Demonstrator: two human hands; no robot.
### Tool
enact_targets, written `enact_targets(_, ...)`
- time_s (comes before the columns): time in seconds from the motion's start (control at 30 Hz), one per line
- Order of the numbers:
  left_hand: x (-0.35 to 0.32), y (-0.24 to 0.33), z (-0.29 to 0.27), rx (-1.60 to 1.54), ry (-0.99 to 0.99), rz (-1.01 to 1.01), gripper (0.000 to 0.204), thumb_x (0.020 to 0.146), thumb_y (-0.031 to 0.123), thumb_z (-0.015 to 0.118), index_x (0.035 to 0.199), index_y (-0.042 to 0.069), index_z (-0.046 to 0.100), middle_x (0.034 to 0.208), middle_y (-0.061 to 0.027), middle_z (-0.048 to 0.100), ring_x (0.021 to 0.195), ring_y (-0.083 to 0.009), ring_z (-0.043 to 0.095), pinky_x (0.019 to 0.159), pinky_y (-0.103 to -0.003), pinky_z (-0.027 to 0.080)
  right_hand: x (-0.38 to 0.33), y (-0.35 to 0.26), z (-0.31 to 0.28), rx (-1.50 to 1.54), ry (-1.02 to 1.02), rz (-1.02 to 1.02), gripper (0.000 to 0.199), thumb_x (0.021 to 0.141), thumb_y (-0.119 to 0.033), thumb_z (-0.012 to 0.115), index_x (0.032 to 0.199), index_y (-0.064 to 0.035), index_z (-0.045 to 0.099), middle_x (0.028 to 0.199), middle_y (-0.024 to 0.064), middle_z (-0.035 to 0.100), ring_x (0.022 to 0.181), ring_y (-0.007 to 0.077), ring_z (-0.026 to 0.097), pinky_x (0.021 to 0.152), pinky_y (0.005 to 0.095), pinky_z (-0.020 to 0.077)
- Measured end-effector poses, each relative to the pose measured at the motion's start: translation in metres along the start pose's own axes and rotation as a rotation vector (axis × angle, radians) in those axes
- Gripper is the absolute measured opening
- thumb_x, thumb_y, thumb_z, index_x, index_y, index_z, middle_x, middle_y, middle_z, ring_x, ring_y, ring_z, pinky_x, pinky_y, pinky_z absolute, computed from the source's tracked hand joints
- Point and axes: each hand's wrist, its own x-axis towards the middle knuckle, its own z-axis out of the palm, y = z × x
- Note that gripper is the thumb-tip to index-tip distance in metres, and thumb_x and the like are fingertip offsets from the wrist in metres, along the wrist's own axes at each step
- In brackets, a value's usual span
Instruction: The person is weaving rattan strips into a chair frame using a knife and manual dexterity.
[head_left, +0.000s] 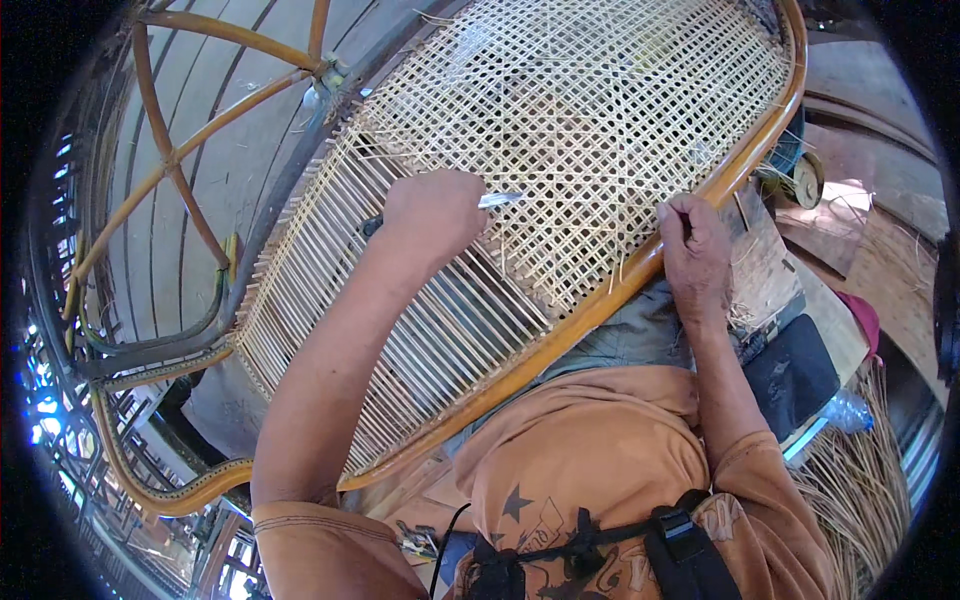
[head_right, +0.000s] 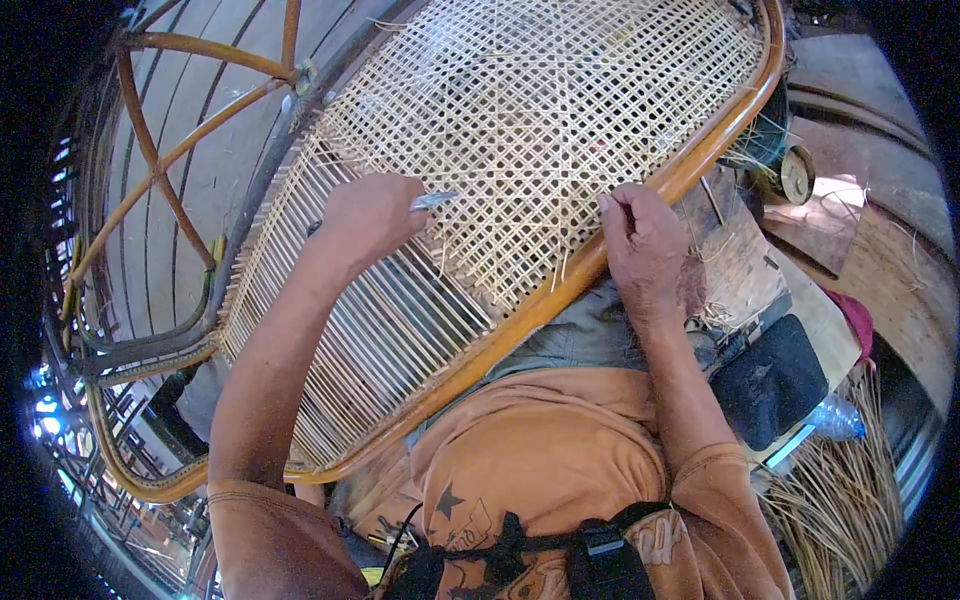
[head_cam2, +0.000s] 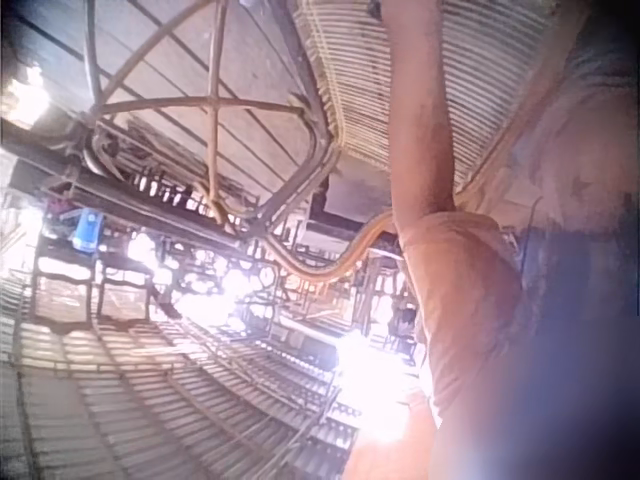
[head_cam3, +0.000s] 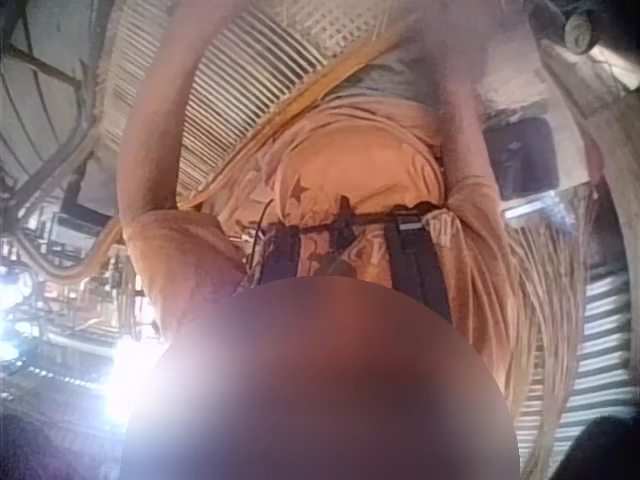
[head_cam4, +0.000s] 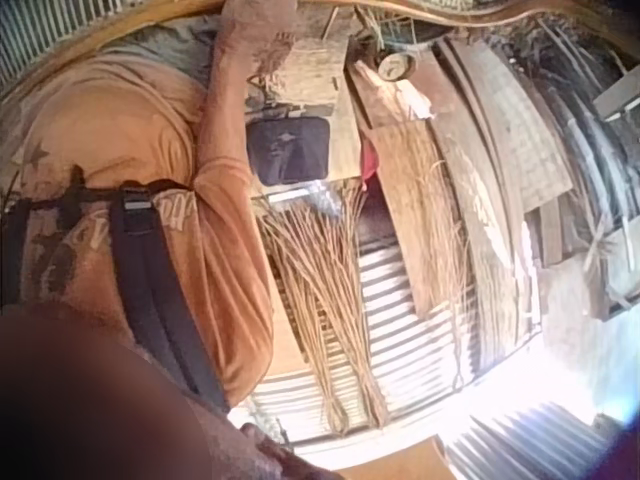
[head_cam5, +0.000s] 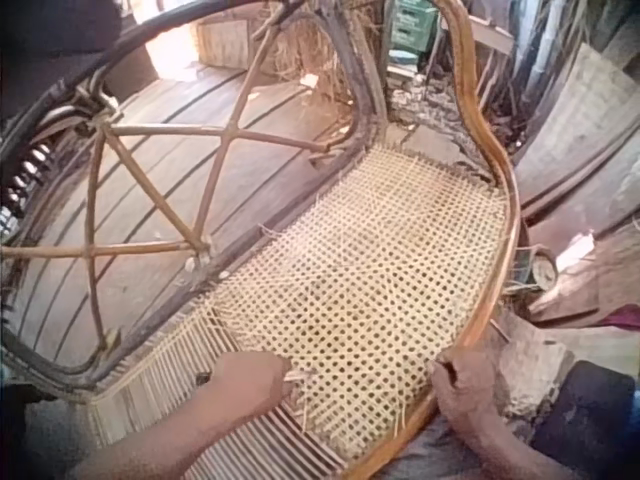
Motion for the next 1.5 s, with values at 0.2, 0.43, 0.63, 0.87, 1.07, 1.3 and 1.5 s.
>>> enact_targets(0.2,0.008,0.000,0.003,-0.013,-0.061,0.104,0.020,0.076,0.018,0.054,0.082,0.005,0.067,0.081,-0.0151,0.067,0.078,-0.0333,0.065,0.070,-0.045,0.051,0.001,0.005,0.009,-0.175,0.029,-0.187,0.007,0.079,-0.010,0.066,0.081,-0.0074,0.059,0.071,0.0106,0.058,0.066,0.0303,0.057,0.059,0.0392,0.0451)
enact_targets(0.43,0.003,0.001,0.006,0.019,-0.068,0.075,0.019,0.078,0.020,0.053,0.078,0.003,0.063,0.078,-0.0164,0.064,0.076,-0.0349,0.063,0.069,-0.046,0.051,-0.003,0.015,0.014,-0.258,0.030,-0.216,0.009,0.078,-0.011,0.066,0.083,-0.0109,0.059,0.071,0.0077,0.057,0.068,0.0285,0.056,0.060,0.0403,0.0418)
enact_targets(0.63,-0.027,-0.014,0.017,-0.131,0.177,-0.148,0.025,0.084,0.028,0.055,0.084,0.004,0.062,0.076,-0.0166,0.063,0.078,-0.0345,0.062,0.068,-0.044,0.048,-0.001,0.013,0.014,-0.226,0.039,-0.227,0.010,0.077,-0.011,0.066,0.083,-0.0110,0.059,0.072,0.0068,0.057,0.068,0.0281,0.055,0.061,0.0392,0.0412)
enact_targets(0.87,-0.047,-0.012,0.052,-0.702,0.372,-0.389,0.021,0.085,0.020,0.059,0.093,0.001,0.060,0.074,-0.0085,0.060,0.069,-0.0168,0.056,0.066,-0.032,0.045,-0.003,0.007,0.014,-0.212,0.050,-0.212,0.012,0.075,-0.008,0.067,0.083,-0.0105,0.058,0.073,0.0067,0.058,0.070,0.0274,0.056,0.062,0.0386,0.0411)
enact_targets(1.07,-0.038,-0.003,0.047,-0.698,0.433,-0.231,0.025,0.085,0.019,0.057,0.106,0.010,0.064,0.096,-0.0113,0.062,0.087,-0.0288,0.062,0.077,-0.036,0.049,-0.004,0.008,0.017,-0.228,0.077,-0.216,0.013,0.074,-0.007,0.068,0.082,-0.0108,0.058,0.073,0.0062,0.058,0.070,0.0267,0.056,0.063,0.0379,0.0414)
enact_targets(1.3,-0.041,-0.007,0.052,-0.642,0.421,-0.048,0.028,0.080,0.012,0.057,0.106,0.015,0.064,0.096,-0.0079,0.061,0.081,-0.0271,0.063,0.071,-0.035,0.051,-0.002,0.006,0.015,-0.226,0.078,-0.210,0.014,0.074,-0.007,0.068,0.083,-0.0107,0.058,0.073,0.0062,0.059,0.070,0.0267,0.056,0.063,0.0377,0.0415)
enact_targets(1.5,-0.044,-0.005,0.049,-0.431,0.322,-0.085,0.029,0.079,0.012,0.057,0.107,0.018,0.062,0.094,-0.0071,0.060,0.079,-0.0280,0.063,0.068,-0.037,0.052,-0.002,0.006,0.014,-0.220,0.057,-0.189,0.014,0.074,-0.006,0.068,0.083,-0.0102,0.058,0.074,0.0067,0.059,0.070,0.0274,0.057,0.064,0.0378,0.0421)
